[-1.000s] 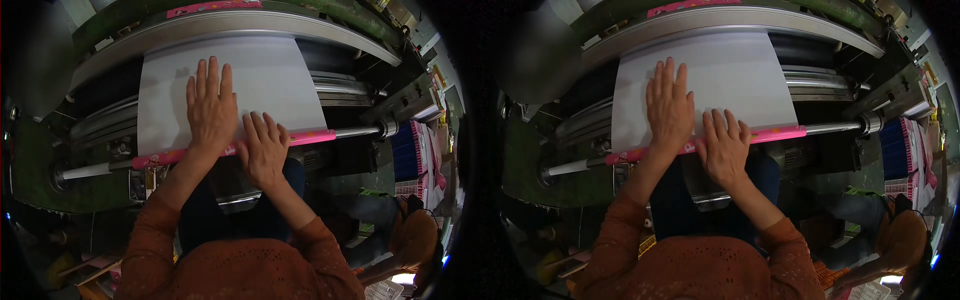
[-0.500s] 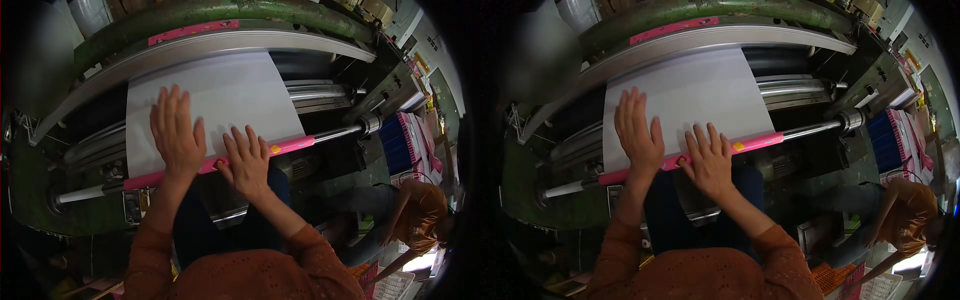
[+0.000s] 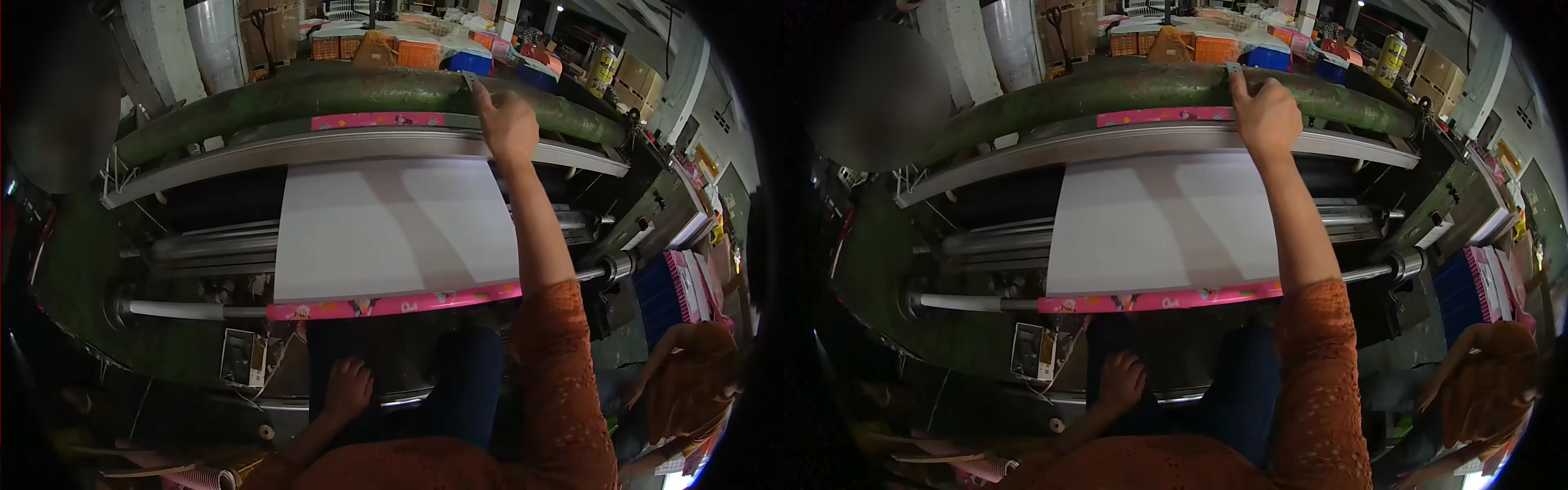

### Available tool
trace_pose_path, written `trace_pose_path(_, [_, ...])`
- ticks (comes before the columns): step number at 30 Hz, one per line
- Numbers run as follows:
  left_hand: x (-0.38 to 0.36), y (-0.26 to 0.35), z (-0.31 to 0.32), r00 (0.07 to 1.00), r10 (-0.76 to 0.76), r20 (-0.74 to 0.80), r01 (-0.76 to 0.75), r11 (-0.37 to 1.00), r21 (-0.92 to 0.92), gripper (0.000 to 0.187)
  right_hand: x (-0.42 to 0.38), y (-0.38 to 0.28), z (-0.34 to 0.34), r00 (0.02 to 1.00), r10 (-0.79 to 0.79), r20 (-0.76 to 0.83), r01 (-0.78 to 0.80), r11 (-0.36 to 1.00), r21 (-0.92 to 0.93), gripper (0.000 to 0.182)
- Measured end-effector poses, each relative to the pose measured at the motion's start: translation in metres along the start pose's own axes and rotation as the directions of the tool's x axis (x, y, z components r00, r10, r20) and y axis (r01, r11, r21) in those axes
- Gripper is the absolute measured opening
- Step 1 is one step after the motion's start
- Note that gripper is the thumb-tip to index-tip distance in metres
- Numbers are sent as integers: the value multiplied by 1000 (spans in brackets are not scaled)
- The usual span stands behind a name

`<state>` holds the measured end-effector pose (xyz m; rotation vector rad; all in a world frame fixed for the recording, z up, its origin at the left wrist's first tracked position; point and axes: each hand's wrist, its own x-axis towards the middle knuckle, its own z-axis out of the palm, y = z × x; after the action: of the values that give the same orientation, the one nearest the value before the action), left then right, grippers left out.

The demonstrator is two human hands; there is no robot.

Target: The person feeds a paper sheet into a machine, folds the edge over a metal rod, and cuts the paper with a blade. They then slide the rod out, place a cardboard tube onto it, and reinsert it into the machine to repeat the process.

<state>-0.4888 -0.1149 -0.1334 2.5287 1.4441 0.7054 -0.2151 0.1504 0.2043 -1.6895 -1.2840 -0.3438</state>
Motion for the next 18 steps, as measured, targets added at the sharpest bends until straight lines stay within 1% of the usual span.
trace_pose_path(2, [5,2,0,1000,-20,6,20,1000,-24,19,28,8,21,994,7,112,-18,996,90,38])
trace_pose_path(3, [8,2,1,998,-29,53,29,999,-13,18,29,8,26,993,3,120,-14,996,92,38])
trace_pose_path(4, [8,3,1,994,-37,102,37,999,-3,16,28,7,29,998,-57,42,51,992,116,36])
trace_pose_path(5, [8,3,3,994,-44,102,45,999,-5,16,27,7,33,993,-115,-39,119,984,136,33])
trace_pose_path(6, [8,2,4,995,-34,93,34,999,-5,15,13,4,29,970,-223,-95,236,956,174,27])
trace_pose_path(8, [8,4,3,996,-35,82,35,999,-1,14,-40,-3,11,940,-338,31,280,823,495,16])
trace_pose_path(9, [9,5,0,997,-25,77,30,998,-58,13,-79,-8,2,924,-350,153,141,683,717,6])
trace_pose_path(10, [8,7,-3,997,-15,72,23,993,-112,11,-122,-5,-9,876,-380,296,-12,597,802,1])
trace_pose_path(11, [9,11,-6,997,-24,69,31,994,-104,11,-158,0,-32,748,-454,485,-11,721,693,3])
trace_pose_path(12, [11,18,-9,991,-82,110,115,932,-343,12,-189,3,-54,631,-489,602,14,783,622,3])
trace_pose_path(13, [12,25,-11,979,-127,160,195,806,-558,13,-225,19,-58,569,-503,651,-12,786,618,3])
trace_pose_path(14, [16,34,-15,978,-139,153,201,808,-554,13,-260,44,-52,479,-541,691,-55,768,639,6])
trace_pose_path(16, [21,49,-19,999,-30,21,36,861,-508,13,-317,82,-51,367,-309,878,-203,894,399,12])
trace_pose_path(17, [21,52,-14,999,-38,20,43,864,-501,13,-338,99,-50,401,-260,879,-106,939,326,14])
trace_pose_path(18, [21,52,-4,999,-15,47,36,866,-499,13,-357,117,-49,439,-214,872,-10,970,244,16])
